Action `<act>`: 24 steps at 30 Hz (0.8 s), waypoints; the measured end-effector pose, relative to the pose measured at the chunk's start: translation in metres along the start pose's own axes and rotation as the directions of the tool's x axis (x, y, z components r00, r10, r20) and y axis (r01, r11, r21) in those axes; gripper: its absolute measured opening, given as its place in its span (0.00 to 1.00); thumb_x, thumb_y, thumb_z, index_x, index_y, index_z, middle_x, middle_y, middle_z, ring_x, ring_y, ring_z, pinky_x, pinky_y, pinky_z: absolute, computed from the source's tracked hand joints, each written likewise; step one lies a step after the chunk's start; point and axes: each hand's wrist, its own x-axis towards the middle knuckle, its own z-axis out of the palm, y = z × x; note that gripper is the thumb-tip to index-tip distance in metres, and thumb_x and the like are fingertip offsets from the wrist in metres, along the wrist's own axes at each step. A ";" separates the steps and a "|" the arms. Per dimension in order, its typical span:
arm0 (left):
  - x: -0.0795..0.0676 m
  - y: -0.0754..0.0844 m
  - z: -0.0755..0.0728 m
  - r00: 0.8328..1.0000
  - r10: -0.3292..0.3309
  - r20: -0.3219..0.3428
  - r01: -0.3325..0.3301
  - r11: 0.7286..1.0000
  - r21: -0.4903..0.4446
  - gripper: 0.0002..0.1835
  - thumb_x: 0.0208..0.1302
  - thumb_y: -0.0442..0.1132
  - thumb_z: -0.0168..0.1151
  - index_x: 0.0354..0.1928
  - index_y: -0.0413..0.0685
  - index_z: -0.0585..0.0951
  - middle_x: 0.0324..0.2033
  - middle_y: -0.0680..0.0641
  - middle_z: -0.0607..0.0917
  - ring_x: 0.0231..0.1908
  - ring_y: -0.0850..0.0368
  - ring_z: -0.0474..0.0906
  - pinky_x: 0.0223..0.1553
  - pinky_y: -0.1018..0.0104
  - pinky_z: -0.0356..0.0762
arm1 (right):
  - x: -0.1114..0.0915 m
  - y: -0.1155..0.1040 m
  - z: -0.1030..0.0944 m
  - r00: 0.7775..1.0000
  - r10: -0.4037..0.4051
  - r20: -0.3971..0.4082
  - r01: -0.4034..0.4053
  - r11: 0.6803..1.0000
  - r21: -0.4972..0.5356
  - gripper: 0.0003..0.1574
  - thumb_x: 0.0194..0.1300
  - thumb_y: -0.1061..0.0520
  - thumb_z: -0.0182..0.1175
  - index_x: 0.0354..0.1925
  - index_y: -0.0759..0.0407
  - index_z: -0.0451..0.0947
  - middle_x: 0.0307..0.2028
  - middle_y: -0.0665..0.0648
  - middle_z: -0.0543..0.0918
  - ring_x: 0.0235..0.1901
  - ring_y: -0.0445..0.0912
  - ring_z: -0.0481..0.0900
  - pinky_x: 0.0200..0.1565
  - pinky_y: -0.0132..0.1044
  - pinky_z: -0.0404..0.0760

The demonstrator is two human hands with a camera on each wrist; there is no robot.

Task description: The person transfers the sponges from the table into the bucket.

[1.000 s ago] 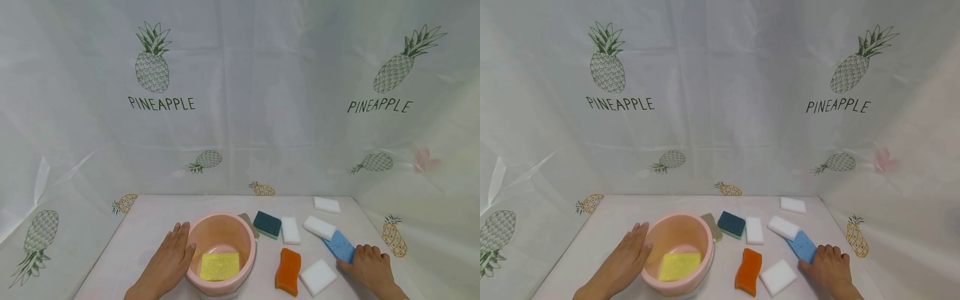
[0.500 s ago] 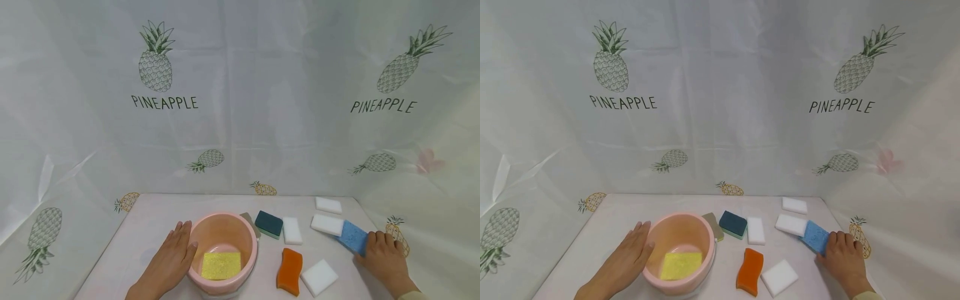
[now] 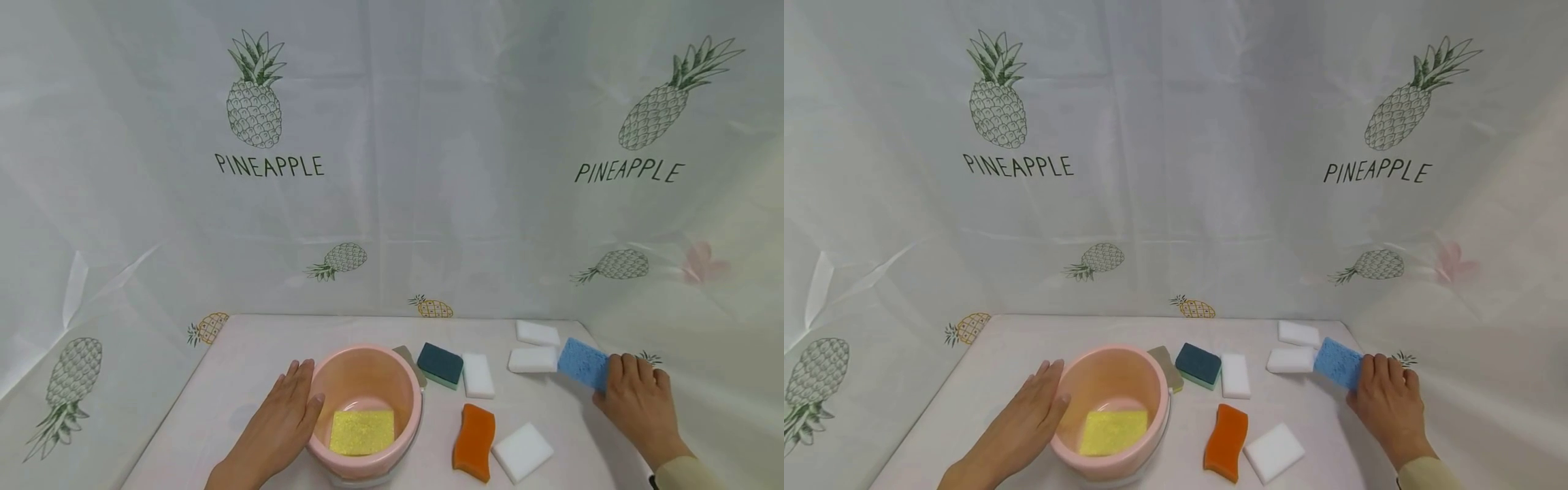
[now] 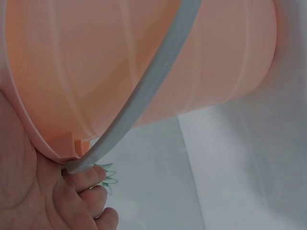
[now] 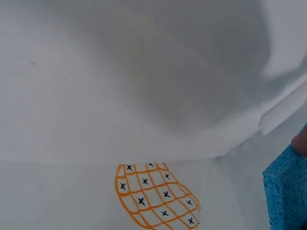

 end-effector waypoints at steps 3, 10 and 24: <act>0.000 0.000 0.000 1.000 -0.001 -0.001 0.001 1.000 -0.001 0.36 0.85 0.53 0.47 0.79 0.31 0.61 0.79 0.34 0.65 0.81 0.37 0.56 0.80 0.39 0.55 | 0.008 -0.002 -0.003 0.999 0.019 0.036 -0.020 1.000 0.019 0.51 0.69 0.23 0.26 0.38 0.71 0.64 0.33 0.70 0.70 0.35 0.68 0.71 0.30 0.61 0.67; 0.000 0.000 0.000 1.000 0.004 -0.003 -0.004 1.000 0.007 0.36 0.85 0.53 0.47 0.79 0.31 0.61 0.79 0.34 0.65 0.81 0.37 0.56 0.80 0.39 0.55 | 0.027 -0.010 -0.007 0.996 0.027 0.083 -0.031 0.999 0.041 0.50 0.70 0.24 0.41 0.48 0.73 0.66 0.41 0.71 0.73 0.45 0.70 0.72 0.41 0.68 0.71; 0.002 0.001 0.000 1.000 -0.006 -0.001 0.006 1.000 0.008 0.36 0.84 0.52 0.47 0.79 0.31 0.61 0.78 0.34 0.65 0.81 0.37 0.56 0.80 0.38 0.56 | 0.078 -0.048 -0.013 0.998 -0.064 -0.014 0.065 0.996 0.067 0.57 0.75 0.24 0.28 0.57 0.76 0.68 0.48 0.73 0.74 0.49 0.70 0.72 0.46 0.68 0.72</act>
